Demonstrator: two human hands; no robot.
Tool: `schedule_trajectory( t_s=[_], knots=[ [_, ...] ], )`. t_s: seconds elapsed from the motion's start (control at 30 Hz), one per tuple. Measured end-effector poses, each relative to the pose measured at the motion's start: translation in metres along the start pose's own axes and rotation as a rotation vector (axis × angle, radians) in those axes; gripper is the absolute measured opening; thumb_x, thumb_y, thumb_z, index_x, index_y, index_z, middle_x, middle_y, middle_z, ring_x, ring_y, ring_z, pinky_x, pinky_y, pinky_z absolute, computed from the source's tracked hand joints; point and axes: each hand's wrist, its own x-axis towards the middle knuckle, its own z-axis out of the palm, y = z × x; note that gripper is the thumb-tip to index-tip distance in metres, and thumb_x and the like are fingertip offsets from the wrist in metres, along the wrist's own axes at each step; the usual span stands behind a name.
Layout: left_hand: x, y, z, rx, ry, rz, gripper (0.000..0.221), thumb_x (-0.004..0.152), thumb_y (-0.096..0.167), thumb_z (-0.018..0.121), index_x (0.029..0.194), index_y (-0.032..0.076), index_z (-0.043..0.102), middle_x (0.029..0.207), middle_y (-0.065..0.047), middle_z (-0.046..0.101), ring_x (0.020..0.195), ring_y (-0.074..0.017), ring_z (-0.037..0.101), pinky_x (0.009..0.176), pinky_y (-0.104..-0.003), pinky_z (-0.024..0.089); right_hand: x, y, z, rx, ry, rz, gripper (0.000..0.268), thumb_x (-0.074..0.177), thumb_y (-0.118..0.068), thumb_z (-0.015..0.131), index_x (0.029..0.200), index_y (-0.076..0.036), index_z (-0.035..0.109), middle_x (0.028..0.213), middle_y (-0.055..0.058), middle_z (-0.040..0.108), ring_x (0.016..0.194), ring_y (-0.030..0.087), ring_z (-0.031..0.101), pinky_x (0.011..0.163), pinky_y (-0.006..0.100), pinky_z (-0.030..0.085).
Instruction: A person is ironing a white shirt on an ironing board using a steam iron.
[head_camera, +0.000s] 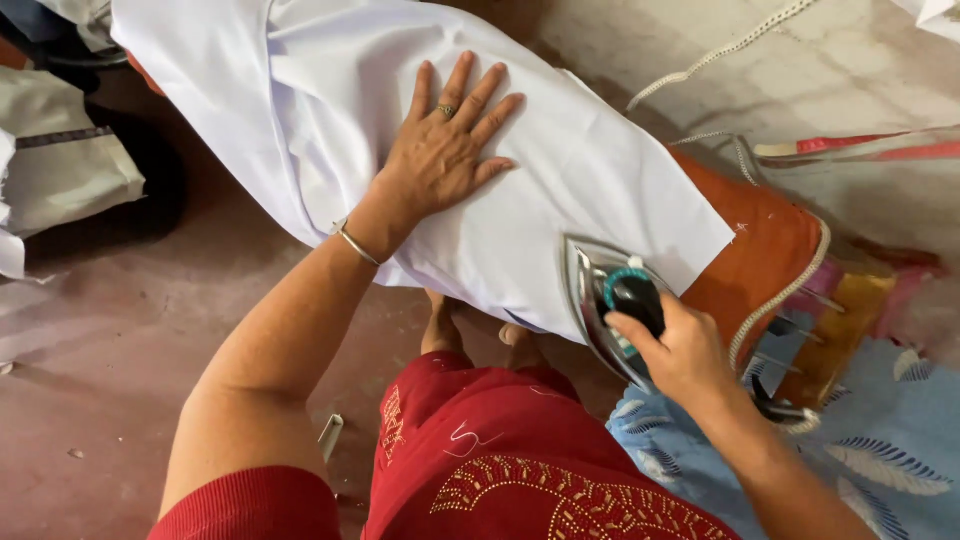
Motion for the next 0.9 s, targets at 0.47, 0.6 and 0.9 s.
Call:
schedule_trajectory(
  t_s=[0.47, 0.6, 0.9],
  knots=[
    [-0.003, -0.02, 0.0, -0.043, 0.111, -0.089, 0.082, 0.109, 0.067, 0.028, 0.164, 0.007, 0.033, 0.169, -0.018, 0.018, 0.153, -0.0455, 0.01, 0.122, -0.068, 0.016, 0.121, -0.106, -0.053, 0.192, 0.41, -0.101, 0.055, 0.099, -0.056, 0.066, 0.095, -0.001, 0.069, 0.082, 0.017, 0.072, 0.077, 0.035, 0.068, 0.07, 0.049, 0.05],
    [-0.006, -0.016, -0.001, -0.049, 0.073, -0.107, 0.083, 0.105, 0.071, 0.027, 0.165, 0.014, 0.033, 0.17, -0.017, 0.016, 0.154, -0.0457, 0.008, 0.117, -0.076, 0.012, 0.13, -0.145, -0.088, 0.423, 0.271, 0.163, 0.03, 0.104, -0.04, 0.065, 0.106, -0.01, 0.067, 0.095, 0.007, 0.074, 0.081, 0.02, 0.073, 0.074, 0.034, 0.061],
    [-0.019, -0.012, 0.001, -0.02, 0.145, -0.097, 0.08, 0.105, 0.076, 0.029, 0.166, 0.024, 0.032, 0.17, -0.015, 0.015, 0.152, -0.0486, 0.007, 0.114, -0.08, 0.018, 0.205, -0.131, -0.107, 0.387, 0.379, 0.065, 0.052, 0.099, -0.055, 0.073, 0.084, -0.006, 0.062, 0.071, 0.006, 0.063, 0.046, 0.021, 0.053, 0.037, 0.039, 0.045]
  ],
)
